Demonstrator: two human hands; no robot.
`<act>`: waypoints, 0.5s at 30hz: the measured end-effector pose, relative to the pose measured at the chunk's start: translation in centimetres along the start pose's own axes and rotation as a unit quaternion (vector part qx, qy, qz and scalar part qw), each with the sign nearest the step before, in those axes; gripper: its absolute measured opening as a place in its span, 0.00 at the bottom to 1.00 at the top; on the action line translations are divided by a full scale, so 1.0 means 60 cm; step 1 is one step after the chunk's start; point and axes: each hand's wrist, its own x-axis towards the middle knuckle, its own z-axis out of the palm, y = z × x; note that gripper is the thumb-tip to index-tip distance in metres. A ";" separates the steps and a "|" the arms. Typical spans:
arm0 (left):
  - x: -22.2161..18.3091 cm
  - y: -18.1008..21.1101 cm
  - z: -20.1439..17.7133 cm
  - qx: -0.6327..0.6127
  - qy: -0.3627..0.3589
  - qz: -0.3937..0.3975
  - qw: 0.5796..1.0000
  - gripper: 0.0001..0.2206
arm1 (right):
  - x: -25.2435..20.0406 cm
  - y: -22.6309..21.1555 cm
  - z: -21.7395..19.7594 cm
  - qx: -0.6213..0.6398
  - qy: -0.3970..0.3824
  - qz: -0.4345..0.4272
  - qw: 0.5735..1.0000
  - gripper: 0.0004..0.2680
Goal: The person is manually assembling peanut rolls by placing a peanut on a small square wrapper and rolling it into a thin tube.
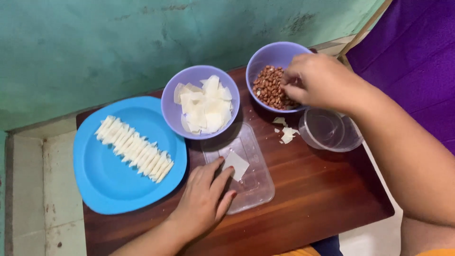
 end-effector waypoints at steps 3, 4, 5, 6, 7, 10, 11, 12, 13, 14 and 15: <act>-0.006 -0.002 0.005 -0.016 0.018 -0.012 1.000 0.20 | -0.055 -0.080 0.007 0.070 -0.023 -0.081 0.994 0.04; -0.012 -0.008 0.016 -0.018 0.017 -0.021 0.999 0.20 | -0.068 -0.106 0.023 0.073 -0.030 -0.086 0.993 0.04; -0.018 -0.016 0.025 -0.011 0.030 -0.021 0.999 0.21 | -0.080 -0.132 0.038 0.090 -0.032 -0.123 0.988 0.05; -0.023 -0.023 0.035 -0.003 0.044 -0.020 0.999 0.22 | -0.093 -0.157 0.052 0.109 -0.034 -0.160 0.980 0.06; -0.025 -0.025 0.036 -0.003 0.044 -0.026 0.999 0.22 | -0.100 -0.172 0.073 0.110 -0.038 -0.164 0.980 0.06; -0.026 -0.028 0.035 -0.032 0.050 -0.034 0.998 0.22 | -0.117 -0.206 0.124 0.112 -0.077 -0.177 0.975 0.06; -0.026 -0.027 0.035 -0.042 0.050 -0.035 0.997 0.21 | -0.119 -0.210 0.136 0.093 -0.068 -0.171 0.978 0.05; -0.025 -0.027 0.035 -0.052 0.051 -0.035 0.997 0.20 | -0.120 -0.214 0.149 0.073 -0.059 -0.166 0.982 0.05; -0.025 -0.026 0.035 -0.053 0.052 -0.038 0.997 0.20 | -0.118 -0.216 0.154 0.073 -0.062 -0.168 0.981 0.05; -0.024 -0.026 0.036 -0.052 0.054 -0.039 0.996 0.18 | -0.116 -0.217 0.160 0.068 -0.045 -0.168 0.982 0.05; -0.023 -0.027 0.035 -0.050 0.057 -0.040 0.996 0.17 | -0.112 -0.219 0.166 0.062 -0.028 -0.168 0.983 0.05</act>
